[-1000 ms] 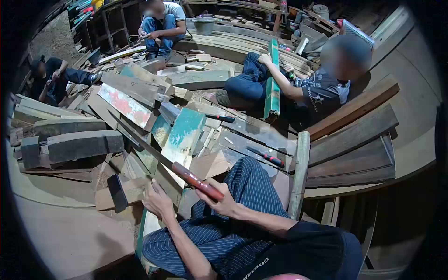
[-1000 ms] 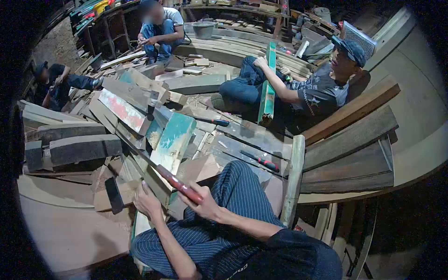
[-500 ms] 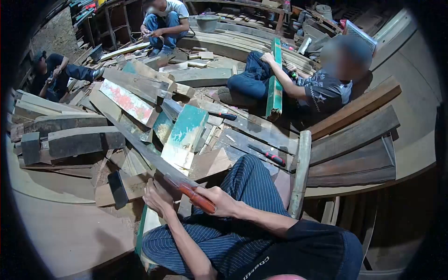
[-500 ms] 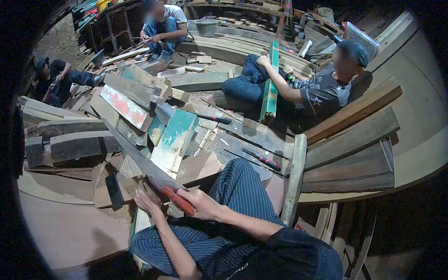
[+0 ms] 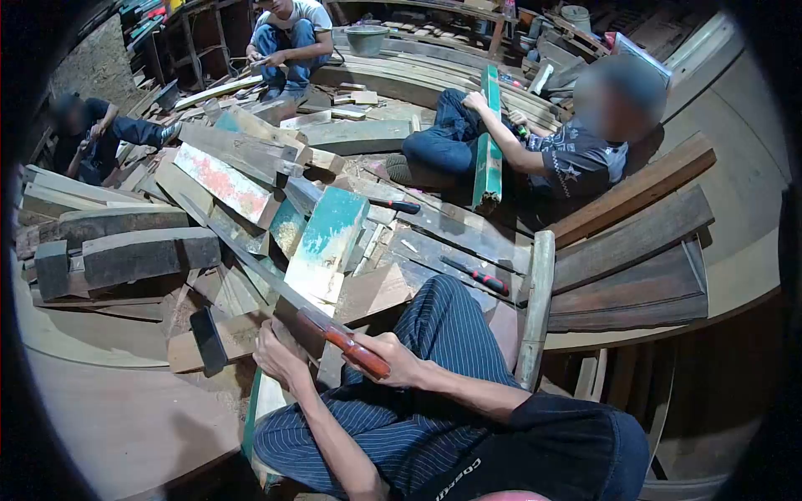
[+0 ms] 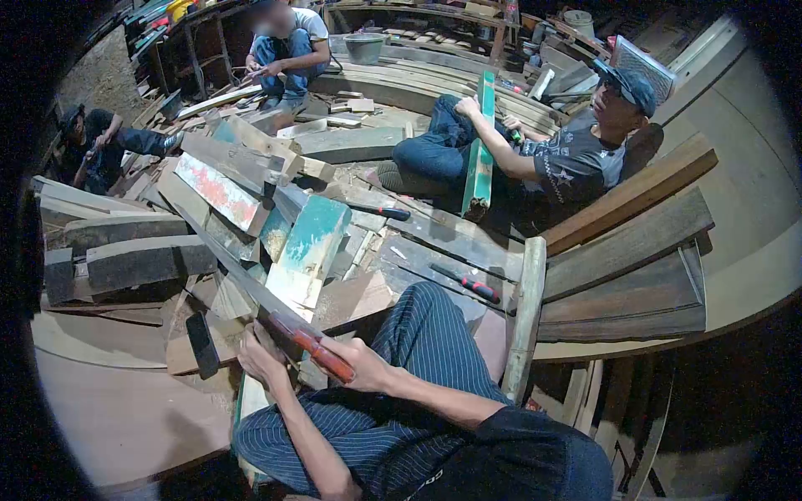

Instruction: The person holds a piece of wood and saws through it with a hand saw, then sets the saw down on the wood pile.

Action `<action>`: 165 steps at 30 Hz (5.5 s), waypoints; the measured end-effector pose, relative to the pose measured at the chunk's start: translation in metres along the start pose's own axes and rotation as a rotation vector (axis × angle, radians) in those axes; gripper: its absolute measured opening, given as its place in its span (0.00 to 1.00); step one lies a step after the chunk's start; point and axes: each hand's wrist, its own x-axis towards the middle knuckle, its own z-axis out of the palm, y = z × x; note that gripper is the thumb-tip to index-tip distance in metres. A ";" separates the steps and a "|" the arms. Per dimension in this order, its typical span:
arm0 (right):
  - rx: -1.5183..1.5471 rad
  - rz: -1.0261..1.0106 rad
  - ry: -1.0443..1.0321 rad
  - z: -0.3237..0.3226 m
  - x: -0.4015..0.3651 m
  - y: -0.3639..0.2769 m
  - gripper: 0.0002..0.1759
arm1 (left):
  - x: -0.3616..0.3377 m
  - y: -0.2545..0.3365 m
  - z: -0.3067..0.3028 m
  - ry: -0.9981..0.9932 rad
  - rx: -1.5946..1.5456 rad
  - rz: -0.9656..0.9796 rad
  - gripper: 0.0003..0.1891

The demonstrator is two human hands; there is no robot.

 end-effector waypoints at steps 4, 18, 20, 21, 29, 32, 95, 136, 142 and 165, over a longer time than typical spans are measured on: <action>0.011 -0.036 0.037 0.000 0.001 0.000 0.12 | 0.002 -0.001 0.003 -0.039 0.076 0.004 0.13; -0.070 -0.053 0.086 0.006 -0.001 0.000 0.11 | -0.001 0.004 0.000 0.018 0.057 0.024 0.16; -0.055 -0.042 0.084 0.005 0.000 0.001 0.11 | -0.002 0.000 0.000 0.040 0.058 0.029 0.16; -0.049 -0.038 0.087 0.004 -0.001 0.002 0.11 | -0.001 -0.004 0.003 0.053 0.068 0.041 0.16; 0.021 0.019 0.103 -0.005 -0.001 0.001 0.08 | 0.001 0.007 -0.006 -0.038 0.015 0.010 0.17; 0.000 0.040 0.120 -0.004 -0.001 -0.002 0.08 | 0.002 0.008 -0.009 -0.021 0.026 0.018 0.17; -0.076 0.268 0.156 0.006 -0.040 0.059 0.15 | -0.023 0.095 -0.425 1.029 0.218 1.120 0.14; -0.021 0.060 0.177 0.004 -0.017 0.015 0.12 | 0.016 0.008 -0.029 0.178 -0.443 0.009 0.11; 0.088 0.174 0.225 0.009 -0.012 0.001 0.08 | 0.011 -0.002 -0.014 -0.051 -0.163 -0.088 0.14; 0.160 0.302 0.328 0.024 -0.033 0.039 0.11 | 0.005 0.000 -0.015 -0.073 -0.117 -0.019 0.17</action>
